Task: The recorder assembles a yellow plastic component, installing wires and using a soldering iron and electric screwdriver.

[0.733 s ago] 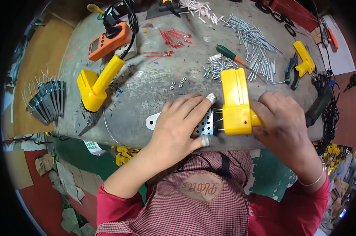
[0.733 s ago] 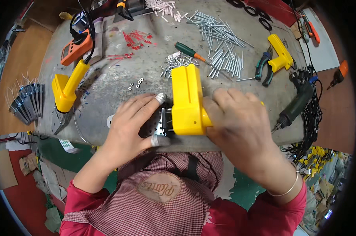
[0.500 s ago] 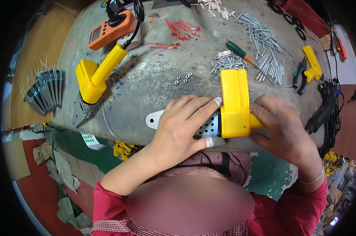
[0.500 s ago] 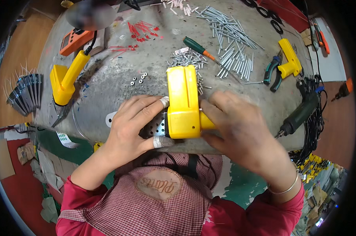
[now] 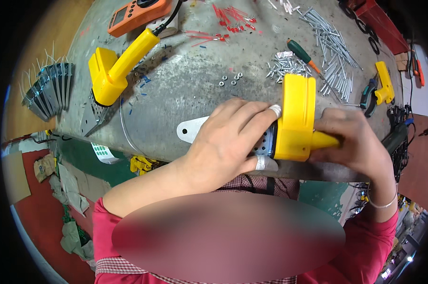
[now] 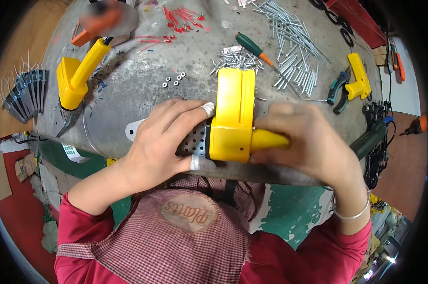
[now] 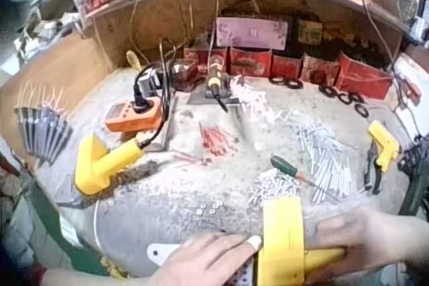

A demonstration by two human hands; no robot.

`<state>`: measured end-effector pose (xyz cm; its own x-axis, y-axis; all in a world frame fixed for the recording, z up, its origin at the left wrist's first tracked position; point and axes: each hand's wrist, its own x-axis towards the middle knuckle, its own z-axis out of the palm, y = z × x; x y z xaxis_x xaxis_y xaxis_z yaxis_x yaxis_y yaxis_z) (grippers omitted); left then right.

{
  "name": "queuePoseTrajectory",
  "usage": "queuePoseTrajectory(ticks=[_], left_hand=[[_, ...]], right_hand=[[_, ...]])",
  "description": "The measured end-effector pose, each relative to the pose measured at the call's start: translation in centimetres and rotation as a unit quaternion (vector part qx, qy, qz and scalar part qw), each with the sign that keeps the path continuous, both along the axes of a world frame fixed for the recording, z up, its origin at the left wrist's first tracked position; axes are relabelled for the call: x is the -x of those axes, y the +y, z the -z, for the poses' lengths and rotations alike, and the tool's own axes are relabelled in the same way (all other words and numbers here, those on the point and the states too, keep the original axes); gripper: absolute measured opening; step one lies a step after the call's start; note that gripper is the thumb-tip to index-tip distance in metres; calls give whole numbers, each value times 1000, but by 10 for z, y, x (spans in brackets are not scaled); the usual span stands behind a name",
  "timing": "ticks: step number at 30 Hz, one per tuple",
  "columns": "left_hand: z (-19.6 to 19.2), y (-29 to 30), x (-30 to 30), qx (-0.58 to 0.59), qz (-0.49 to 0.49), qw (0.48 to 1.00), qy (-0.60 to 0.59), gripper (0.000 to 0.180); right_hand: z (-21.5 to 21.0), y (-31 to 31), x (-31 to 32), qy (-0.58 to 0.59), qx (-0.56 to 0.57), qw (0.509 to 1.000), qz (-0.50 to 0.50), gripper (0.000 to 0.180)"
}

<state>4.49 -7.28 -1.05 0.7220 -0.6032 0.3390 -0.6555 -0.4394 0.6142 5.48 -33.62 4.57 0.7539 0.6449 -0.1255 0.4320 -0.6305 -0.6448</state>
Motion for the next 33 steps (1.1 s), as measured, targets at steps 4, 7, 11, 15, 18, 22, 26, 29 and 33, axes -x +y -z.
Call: queuePoseTrajectory(ticks=[4, 7, 11, 15, 18, 22, 26, 29, 33], left_hand=[[-22, -12, -9, -135, 88, 984, -76, 68], [-33, -31, -18, -224, 196, 947, -123, 67], [-32, -22, -14, -231, 203, 943, -127, 71], [-22, -24, -16, -152, 179, 968, -91, 85], [-20, -22, -16, -116, 187, 973, -66, 83], [-17, -17, -14, -93, 148, 985, -11, 90], [-14, -15, -18, -91, 152, 984, 1, 97], [-5, -17, -19, -39, 137, 990, 3, 100], [-3, -15, -18, -77, 147, 986, 6, 113]], right_hand=[[-4, 18, 27, -2, 24, 997, 79, 45], [12, 28, 56, -222, -25, 965, 138, 45], [-8, -2, 59, -110, -113, 924, 349, 32], [-2, -112, 91, -120, 247, 651, 707, 67], [27, -141, 88, -100, 188, 630, 747, 81], [62, -147, 87, -140, -294, 595, 735, 67], [9, -52, 61, 2, -665, 559, 495, 57], [3, -30, 35, 116, -780, 486, 377, 52], [22, -17, 27, 19, -766, 470, 439, 36]])
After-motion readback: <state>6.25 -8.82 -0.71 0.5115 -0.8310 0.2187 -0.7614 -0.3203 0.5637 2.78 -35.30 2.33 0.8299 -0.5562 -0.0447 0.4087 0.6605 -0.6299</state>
